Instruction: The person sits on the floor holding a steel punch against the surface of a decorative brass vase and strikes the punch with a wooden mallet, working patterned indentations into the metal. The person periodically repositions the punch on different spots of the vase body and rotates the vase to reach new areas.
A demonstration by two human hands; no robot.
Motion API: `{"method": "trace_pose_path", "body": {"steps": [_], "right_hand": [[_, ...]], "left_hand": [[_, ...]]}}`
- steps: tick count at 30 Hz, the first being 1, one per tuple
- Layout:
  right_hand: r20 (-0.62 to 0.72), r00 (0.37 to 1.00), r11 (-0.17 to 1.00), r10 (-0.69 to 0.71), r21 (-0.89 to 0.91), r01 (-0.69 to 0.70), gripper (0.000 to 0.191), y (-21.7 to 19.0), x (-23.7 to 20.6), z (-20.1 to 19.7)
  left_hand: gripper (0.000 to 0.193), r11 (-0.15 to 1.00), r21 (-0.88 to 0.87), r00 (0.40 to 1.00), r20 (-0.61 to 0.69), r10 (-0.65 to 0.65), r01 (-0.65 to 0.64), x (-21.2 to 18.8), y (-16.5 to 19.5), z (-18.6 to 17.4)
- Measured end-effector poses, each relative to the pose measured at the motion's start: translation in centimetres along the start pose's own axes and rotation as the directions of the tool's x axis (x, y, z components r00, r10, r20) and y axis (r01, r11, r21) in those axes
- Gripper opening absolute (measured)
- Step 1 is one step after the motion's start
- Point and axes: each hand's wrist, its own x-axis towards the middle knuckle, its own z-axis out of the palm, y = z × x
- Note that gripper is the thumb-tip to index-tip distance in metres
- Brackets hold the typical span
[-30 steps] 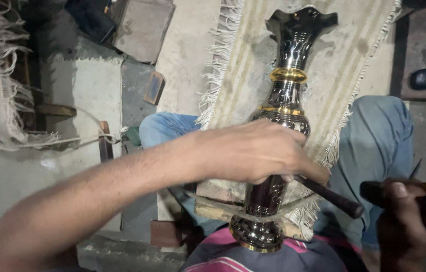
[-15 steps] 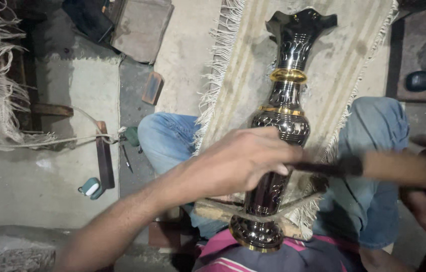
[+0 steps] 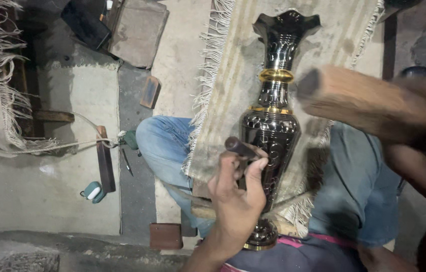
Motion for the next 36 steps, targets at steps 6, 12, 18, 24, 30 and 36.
{"method": "trace_pose_path", "body": {"steps": [6, 12, 18, 24, 30, 36], "right_hand": [[0.132, 0.970, 0.851, -0.206, -0.465, 0.244, 0.068, -7.7, 6.0, -0.9], [0.367, 0.866, 0.603, -0.339, -0.622, 0.499, 0.075, -9.8, 9.6, -2.7], [0.500, 0.866, 0.607, -0.029, -0.679, 0.412, 0.057, -4.6, 10.0, -1.7], [0.400, 0.894, 0.780, -0.202, -0.486, 0.394, 0.081, 2.0, 9.1, -1.9], [0.400, 0.887, 0.921, -0.231, -0.203, 0.332, 0.055, 6.4, 7.0, -2.0], [0.283, 0.948, 0.984, -0.148, -0.058, 0.171, 0.038, 7.8, 3.2, -0.7]], "left_hand": [[0.017, 0.996, -0.094, 1.000, 0.009, 0.004, -0.003, 0.2, -0.3, -0.1], [0.020, 0.999, -0.012, 0.999, -0.009, 0.044, -0.044, 0.2, -0.7, 0.0], [0.014, 0.970, 0.106, 0.975, -0.015, 0.223, -0.221, 0.5, -0.2, -0.3], [0.023, 0.976, 0.107, 0.979, 0.101, 0.179, -0.190, 1.7, 0.8, -1.2], [0.028, 0.951, 0.094, 0.918, 0.306, 0.253, -0.294, 3.2, 1.5, -2.8], [0.038, 0.914, 0.044, 0.785, 0.531, 0.320, -0.403, 5.3, 2.2, -4.0]]}}
